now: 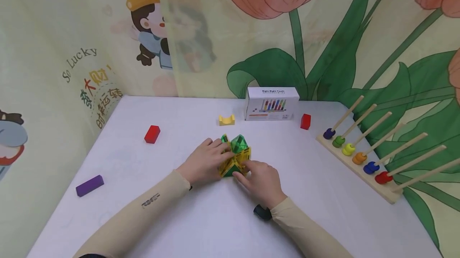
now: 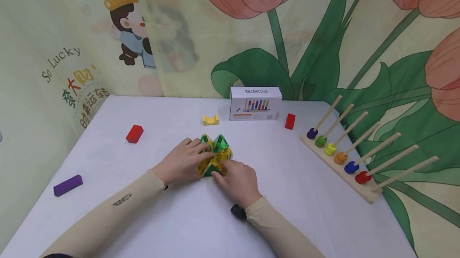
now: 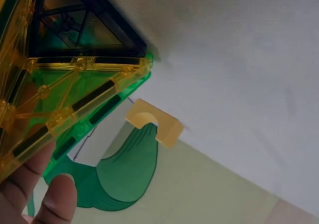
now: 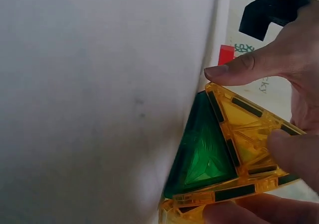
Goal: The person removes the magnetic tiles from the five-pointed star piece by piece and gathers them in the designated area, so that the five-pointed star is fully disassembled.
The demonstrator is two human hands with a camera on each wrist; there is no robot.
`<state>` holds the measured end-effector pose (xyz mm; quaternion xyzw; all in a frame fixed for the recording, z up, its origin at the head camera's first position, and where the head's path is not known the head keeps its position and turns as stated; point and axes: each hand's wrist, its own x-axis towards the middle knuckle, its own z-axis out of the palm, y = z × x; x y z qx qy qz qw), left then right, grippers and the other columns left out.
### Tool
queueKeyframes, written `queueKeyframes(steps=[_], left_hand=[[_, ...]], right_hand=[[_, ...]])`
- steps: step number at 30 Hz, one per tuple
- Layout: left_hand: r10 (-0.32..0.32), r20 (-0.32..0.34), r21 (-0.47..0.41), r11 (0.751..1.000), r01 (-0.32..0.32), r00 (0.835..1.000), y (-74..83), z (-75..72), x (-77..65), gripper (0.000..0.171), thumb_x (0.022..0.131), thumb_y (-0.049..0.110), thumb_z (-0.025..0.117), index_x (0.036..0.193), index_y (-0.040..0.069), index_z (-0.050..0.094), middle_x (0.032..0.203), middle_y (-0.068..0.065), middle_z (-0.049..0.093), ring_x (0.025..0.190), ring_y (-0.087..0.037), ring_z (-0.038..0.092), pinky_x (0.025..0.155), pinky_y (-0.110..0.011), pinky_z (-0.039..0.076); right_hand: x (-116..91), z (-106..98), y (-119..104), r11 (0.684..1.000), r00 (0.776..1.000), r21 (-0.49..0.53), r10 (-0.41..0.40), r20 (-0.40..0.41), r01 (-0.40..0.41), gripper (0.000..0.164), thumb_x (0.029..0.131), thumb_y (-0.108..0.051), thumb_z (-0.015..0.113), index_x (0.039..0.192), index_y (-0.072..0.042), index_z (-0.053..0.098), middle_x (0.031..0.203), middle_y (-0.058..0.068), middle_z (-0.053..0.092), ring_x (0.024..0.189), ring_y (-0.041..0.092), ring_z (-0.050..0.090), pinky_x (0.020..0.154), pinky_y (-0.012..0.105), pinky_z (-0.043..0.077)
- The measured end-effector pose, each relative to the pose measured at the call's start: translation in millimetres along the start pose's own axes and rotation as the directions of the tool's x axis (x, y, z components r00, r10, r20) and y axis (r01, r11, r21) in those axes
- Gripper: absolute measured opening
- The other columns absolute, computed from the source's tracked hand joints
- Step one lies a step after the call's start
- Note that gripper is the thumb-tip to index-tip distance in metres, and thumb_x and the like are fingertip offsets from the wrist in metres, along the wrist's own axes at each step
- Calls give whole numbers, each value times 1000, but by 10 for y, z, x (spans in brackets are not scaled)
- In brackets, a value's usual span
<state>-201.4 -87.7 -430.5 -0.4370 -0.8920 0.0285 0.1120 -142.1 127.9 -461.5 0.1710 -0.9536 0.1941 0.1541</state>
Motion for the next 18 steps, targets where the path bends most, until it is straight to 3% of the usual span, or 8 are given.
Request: queueKeyframes(steps=[7,18], left_hand=[[-1,-30,68,998,3,1000,40,22,18,55,79,39,86,128,20,72,124,1,66,108,-21,60,89,-39,49],[13,-29,68,998,-11,999,17,19,17,56,80,46,85,129,21,72,126,2,67,113,-21,61,91,-39,49]], right_hand=[[42,48,-49,995,996,-91,-42,-75,35,13,81,-24,89,86,-15,80,74,-2,75,59,12,68,48,25,48],[24,40,-63,994,995,-108,-40,-95,29,11,82,-22,87,89,-14,84,76,0,77,61,13,71,49,27,52]])
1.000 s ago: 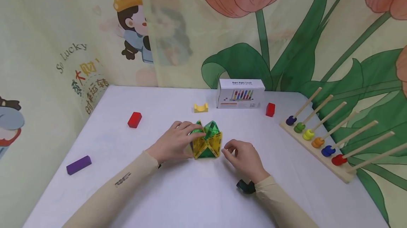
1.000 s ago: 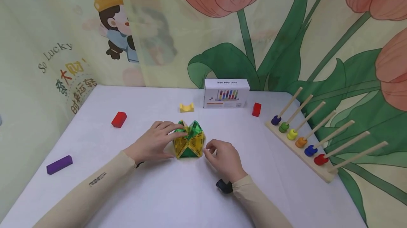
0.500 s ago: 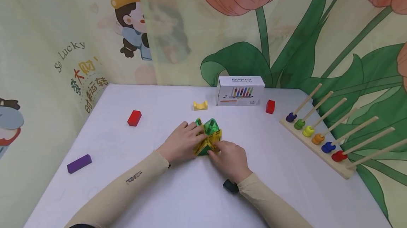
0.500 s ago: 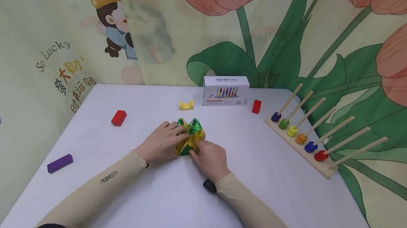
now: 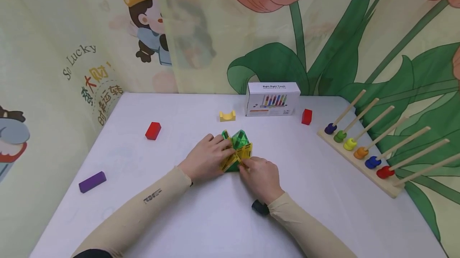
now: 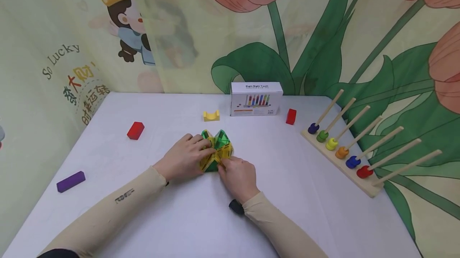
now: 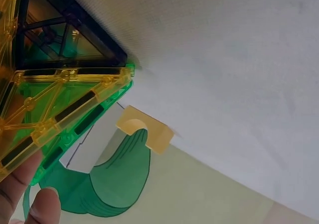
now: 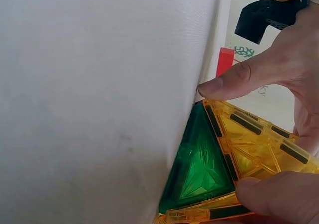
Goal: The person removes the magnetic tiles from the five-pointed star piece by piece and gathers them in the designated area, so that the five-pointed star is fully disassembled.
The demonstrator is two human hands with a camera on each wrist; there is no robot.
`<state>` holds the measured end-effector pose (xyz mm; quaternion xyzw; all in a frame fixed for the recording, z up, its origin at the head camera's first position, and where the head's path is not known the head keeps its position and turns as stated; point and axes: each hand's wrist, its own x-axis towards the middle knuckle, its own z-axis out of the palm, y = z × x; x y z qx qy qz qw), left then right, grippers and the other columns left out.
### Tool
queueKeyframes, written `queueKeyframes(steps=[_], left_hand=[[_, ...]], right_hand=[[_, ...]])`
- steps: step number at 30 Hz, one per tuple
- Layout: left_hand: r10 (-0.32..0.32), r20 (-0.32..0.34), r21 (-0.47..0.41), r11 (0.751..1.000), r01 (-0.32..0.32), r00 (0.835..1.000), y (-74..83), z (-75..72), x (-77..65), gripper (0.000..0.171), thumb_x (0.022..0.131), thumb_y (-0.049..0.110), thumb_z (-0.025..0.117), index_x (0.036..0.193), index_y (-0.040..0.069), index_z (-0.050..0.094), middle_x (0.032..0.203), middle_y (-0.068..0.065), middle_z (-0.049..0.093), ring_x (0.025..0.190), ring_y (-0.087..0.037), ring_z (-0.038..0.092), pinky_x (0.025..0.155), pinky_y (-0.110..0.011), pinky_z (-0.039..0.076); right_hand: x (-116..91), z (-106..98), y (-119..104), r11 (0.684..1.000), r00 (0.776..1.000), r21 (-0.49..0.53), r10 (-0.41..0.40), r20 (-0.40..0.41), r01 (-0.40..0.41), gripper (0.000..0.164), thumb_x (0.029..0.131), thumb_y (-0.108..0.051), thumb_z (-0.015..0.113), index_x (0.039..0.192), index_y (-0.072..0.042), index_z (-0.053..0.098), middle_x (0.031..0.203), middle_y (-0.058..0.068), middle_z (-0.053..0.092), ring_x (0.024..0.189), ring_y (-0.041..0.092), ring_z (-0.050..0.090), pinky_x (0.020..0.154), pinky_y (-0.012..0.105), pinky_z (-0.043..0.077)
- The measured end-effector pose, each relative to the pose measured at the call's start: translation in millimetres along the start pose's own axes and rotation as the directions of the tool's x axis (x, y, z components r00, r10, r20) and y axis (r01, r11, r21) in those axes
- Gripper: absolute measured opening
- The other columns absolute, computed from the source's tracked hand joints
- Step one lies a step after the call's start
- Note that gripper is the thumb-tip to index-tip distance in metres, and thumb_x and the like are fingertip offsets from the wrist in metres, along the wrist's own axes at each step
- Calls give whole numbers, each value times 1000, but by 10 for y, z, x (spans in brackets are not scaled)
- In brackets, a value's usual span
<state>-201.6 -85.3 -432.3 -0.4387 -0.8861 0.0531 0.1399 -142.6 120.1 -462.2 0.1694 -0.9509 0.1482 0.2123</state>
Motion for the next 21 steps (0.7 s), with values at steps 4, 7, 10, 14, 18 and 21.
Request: queueKeyframes(steps=[4,7,10,14,18,21], left_hand=[[2,-1,-4,1000,-2,1000,-11,9,1,59,78,48,87,129,22,72,126,1,67,112,-21,60,91,-38,49],[3,5,-12,1000,-3,1000,-17,12,2,62,77,50,88,130,23,72,127,2,67,114,-20,60,91,-38,48],[8,4,-20,1000,-7,1000,-23,10,1,63,76,50,89,130,23,72,129,2,66,116,-20,60,92,-38,48],[15,-13,-16,1000,-15,1000,-31,13,2,62,75,50,89,129,24,73,129,3,67,115,-20,60,92,-38,49],[15,-20,0,1000,-15,1000,-36,20,5,63,74,52,89,128,25,73,128,3,67,114,-20,60,92,-39,49],[14,-15,6,1000,-14,1000,-38,21,6,65,73,53,90,129,25,73,129,3,67,115,-20,61,92,-39,49]], right_hand=[[-10,9,18,1000,1000,-2,3,0,-3,10,83,-21,87,90,-14,84,76,0,78,61,13,71,49,26,52],[-20,6,23,1000,1000,6,6,-2,-6,10,83,-20,86,90,-14,84,76,0,77,60,12,70,49,25,50],[-31,-6,25,1000,1000,16,8,-7,-8,9,83,-20,86,89,-14,84,75,-1,76,59,12,68,48,25,48],[-38,-19,29,1000,1000,28,2,-13,-2,9,83,-19,86,89,-14,84,74,-1,75,58,11,67,48,24,48],[-43,-16,47,999,1000,46,2,-10,-1,6,83,-17,85,86,-13,82,73,-3,73,57,9,64,48,23,48],[-57,-12,73,997,1000,75,19,11,-20,7,84,-16,84,81,-14,78,71,-5,70,56,6,59,49,20,45]])
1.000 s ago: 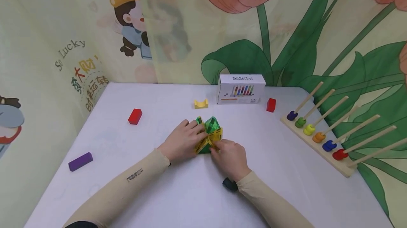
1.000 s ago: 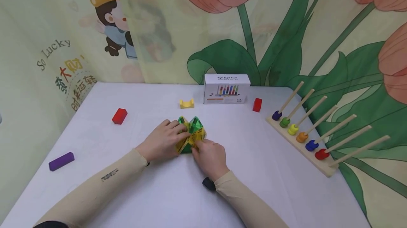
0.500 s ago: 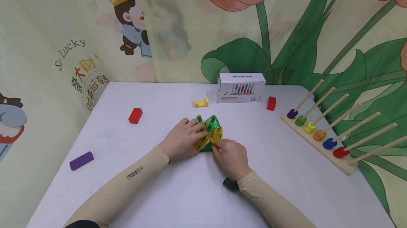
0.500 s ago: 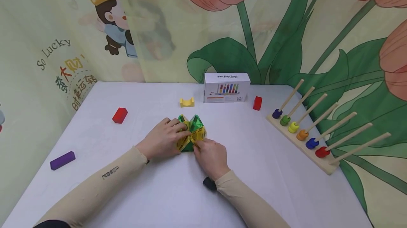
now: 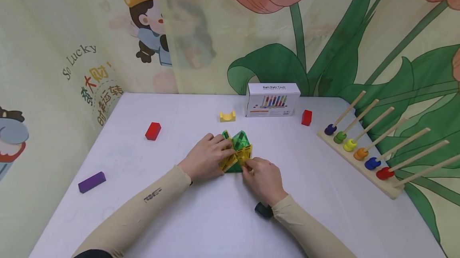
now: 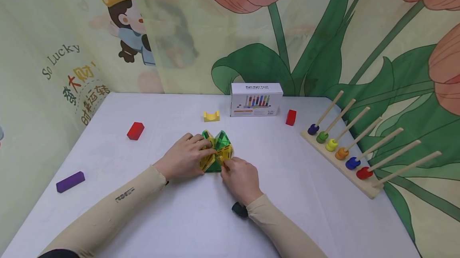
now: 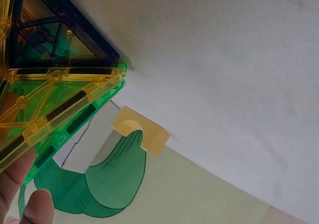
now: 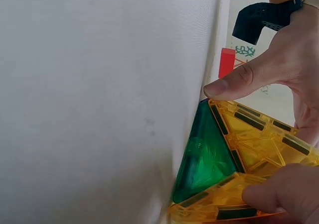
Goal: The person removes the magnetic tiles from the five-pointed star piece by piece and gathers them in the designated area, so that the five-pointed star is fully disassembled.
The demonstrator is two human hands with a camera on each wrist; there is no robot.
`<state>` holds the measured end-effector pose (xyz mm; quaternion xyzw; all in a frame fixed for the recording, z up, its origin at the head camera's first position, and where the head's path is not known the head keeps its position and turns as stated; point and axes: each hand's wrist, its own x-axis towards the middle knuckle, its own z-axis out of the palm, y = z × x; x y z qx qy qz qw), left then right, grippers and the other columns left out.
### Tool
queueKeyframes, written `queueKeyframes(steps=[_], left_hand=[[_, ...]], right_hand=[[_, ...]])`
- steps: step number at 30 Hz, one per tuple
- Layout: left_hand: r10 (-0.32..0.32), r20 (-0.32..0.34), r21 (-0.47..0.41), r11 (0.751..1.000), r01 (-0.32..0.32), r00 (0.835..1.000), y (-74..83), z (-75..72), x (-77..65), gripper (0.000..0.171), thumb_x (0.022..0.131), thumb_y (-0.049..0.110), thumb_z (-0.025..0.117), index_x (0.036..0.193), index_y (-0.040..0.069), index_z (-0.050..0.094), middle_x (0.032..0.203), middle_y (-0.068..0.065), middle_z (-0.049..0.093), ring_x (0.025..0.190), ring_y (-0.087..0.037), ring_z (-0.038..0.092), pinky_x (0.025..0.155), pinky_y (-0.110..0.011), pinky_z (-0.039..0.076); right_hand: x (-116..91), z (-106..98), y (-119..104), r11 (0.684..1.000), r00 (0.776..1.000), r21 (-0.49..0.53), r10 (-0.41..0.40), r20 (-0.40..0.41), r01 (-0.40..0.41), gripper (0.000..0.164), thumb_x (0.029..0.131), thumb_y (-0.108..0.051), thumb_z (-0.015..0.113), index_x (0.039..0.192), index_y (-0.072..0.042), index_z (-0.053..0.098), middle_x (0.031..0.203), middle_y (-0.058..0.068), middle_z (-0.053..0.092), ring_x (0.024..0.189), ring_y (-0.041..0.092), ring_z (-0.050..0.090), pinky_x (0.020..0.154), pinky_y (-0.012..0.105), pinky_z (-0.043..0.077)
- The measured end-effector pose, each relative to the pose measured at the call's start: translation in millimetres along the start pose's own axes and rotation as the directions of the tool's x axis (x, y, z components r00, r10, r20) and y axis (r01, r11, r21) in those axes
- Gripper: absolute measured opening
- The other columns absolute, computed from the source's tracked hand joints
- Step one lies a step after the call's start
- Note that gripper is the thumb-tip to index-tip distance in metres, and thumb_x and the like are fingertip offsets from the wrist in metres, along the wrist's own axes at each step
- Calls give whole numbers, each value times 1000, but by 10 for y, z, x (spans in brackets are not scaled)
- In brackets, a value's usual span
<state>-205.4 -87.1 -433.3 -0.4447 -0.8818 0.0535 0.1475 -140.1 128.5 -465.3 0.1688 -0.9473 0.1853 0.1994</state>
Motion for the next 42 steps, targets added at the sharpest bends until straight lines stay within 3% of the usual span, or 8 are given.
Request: queueKeyframes(steps=[8,14,18,22,30,33,39,42], left_hand=[[-6,7,-20,1000,6,1000,14,9,-5,63,75,51,89,129,25,72,130,3,67,116,-21,60,94,-39,49],[-7,4,-35,999,7,1000,22,23,-15,63,75,51,89,130,25,72,130,2,67,116,-21,60,94,-39,49],[-6,22,-46,999,7,1000,21,26,-10,64,76,53,88,131,26,71,131,1,67,117,-22,59,95,-40,49],[-2,28,-55,998,3,1000,8,16,-4,65,76,53,88,132,26,70,130,1,67,117,-22,59,96,-40,49],[-14,44,-86,996,17,999,-29,-11,-1,62,78,48,87,134,26,69,131,1,66,118,-22,58,97,-40,49],[-19,50,-98,995,24,999,-37,-13,-2,63,78,49,87,134,26,69,131,1,66,119,-22,58,98,-41,49],[-31,53,-118,992,37,998,-42,-4,4,64,77,50,89,134,27,70,131,0,67,120,-23,58,99,-42,49],[-34,59,-122,992,41,998,-44,5,5,64,77,50,89,134,27,70,130,1,67,120,-23,58,99,-42,49]], right_hand=[[-85,-38,101,992,996,119,36,78,-45,8,86,-16,80,82,-14,74,74,-7,68,61,3,53,55,18,43],[-149,-136,265,971,974,172,134,180,-166,5,90,-16,74,87,-13,72,75,-8,62,64,6,49,58,20,41],[-181,-219,446,938,923,160,252,292,-307,5,91,-17,71,88,-14,69,73,-4,57,67,11,49,61,24,39],[-186,-310,679,893,846,104,372,381,-439,8,93,-20,68,94,-12,70,74,-1,57,72,15,51,63,28,39],[-108,-571,1210,820,728,-49,533,432,-571,24,99,-29,62,96,-5,65,77,6,59,76,22,55,61,29,41],[-78,-642,1360,799,695,-101,570,438,-592,30,99,-35,59,95,-5,63,76,7,59,74,23,55,59,30,40],[-40,-677,1471,785,686,-165,606,402,-597,33,99,-37,59,97,-4,61,75,9,60,70,24,54,57,32,40],[-29,-654,1372,790,718,-174,609,338,-588,28,99,-31,59,97,-4,62,79,11,66,69,26,56,56,32,42]])
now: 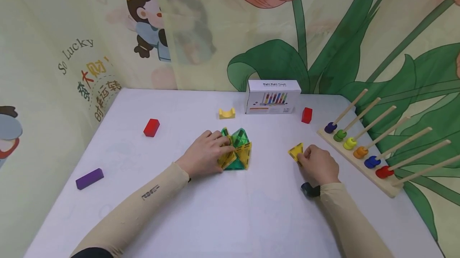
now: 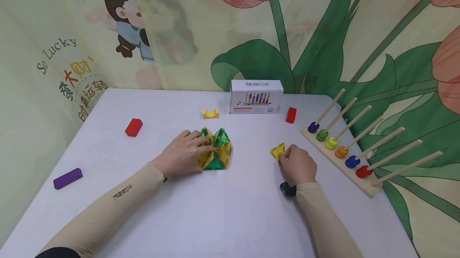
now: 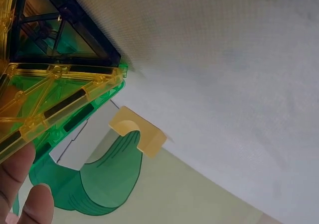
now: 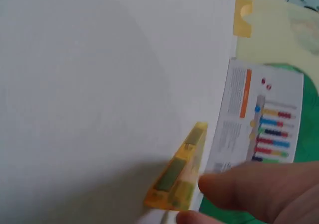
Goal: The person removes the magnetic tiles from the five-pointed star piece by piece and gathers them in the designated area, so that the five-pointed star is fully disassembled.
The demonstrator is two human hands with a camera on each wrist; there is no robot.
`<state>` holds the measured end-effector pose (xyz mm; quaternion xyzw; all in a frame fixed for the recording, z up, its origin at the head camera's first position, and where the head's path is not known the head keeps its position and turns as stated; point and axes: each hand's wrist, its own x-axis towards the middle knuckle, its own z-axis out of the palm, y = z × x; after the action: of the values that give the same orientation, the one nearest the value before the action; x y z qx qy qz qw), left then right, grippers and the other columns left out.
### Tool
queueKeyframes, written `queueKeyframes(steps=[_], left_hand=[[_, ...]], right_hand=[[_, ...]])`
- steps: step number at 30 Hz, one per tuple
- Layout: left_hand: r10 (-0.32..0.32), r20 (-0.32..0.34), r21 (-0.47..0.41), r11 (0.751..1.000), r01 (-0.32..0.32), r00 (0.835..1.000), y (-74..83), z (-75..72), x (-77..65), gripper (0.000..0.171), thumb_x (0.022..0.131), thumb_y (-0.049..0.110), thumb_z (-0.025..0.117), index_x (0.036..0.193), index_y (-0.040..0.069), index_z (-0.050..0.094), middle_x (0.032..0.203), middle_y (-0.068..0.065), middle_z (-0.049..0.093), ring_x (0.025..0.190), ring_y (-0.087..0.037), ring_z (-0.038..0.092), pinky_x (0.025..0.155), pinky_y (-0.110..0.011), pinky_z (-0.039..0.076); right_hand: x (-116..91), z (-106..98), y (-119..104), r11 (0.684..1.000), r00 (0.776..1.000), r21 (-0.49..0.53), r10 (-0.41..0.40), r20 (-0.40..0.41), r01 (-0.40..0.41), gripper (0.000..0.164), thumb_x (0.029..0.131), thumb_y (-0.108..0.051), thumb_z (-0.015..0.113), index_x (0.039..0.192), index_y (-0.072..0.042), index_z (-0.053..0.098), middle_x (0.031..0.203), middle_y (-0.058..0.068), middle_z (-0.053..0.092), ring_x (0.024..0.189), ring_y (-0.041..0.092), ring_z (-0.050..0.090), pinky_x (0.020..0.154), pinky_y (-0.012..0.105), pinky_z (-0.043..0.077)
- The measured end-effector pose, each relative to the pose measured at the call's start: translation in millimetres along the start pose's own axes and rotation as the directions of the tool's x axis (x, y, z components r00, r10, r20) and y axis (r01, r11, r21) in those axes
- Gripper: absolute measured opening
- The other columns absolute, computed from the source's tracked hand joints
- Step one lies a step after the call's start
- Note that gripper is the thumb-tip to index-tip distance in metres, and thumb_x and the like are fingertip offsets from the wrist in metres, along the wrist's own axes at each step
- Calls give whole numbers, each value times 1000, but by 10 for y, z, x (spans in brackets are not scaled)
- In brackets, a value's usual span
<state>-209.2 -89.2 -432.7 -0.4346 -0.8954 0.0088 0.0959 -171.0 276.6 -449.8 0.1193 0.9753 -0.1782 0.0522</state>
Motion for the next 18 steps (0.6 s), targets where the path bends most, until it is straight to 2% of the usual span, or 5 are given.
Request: queueKeyframes(steps=[4,7,10,13,18], left_hand=[[3,-4,0,1000,-3,1000,-7,3,2,65,76,50,89,133,27,70,129,1,67,119,-22,58,99,-41,49],[4,-7,5,1000,-4,1000,-10,-6,1,65,76,51,89,133,27,70,129,1,67,119,-22,58,98,-41,49],[2,-7,11,1000,-2,1000,-8,-10,3,66,75,51,89,133,27,70,130,1,67,119,-22,58,98,-41,49],[-1,-11,16,1000,1,1000,-3,-13,6,66,75,52,90,133,26,70,129,1,67,118,-22,58,98,-41,49],[3,-25,30,1000,-2,1000,8,-14,12,66,73,55,90,130,26,72,127,1,68,117,-22,58,98,-40,49]], right_hand=[[-149,23,-280,995,988,26,-94,-124,98,20,96,-22,57,97,-5,68,82,11,69,66,25,58,53,32,42],[-299,68,-571,967,966,108,-213,-144,229,17,95,-18,60,98,-7,72,80,7,69,68,21,56,57,29,44],[-449,163,-860,907,937,238,-333,-104,348,12,94,-15,64,94,-10,75,77,1,69,70,16,54,63,25,45],[-551,294,-1102,851,908,335,-417,-39,405,11,95,-19,68,90,-12,77,74,-3,68,66,11,54,59,23,44],[-594,490,-1363,831,899,402,-436,45,384,28,96,-38,73,89,-11,78,66,-7,66,58,8,54,51,23,40]])
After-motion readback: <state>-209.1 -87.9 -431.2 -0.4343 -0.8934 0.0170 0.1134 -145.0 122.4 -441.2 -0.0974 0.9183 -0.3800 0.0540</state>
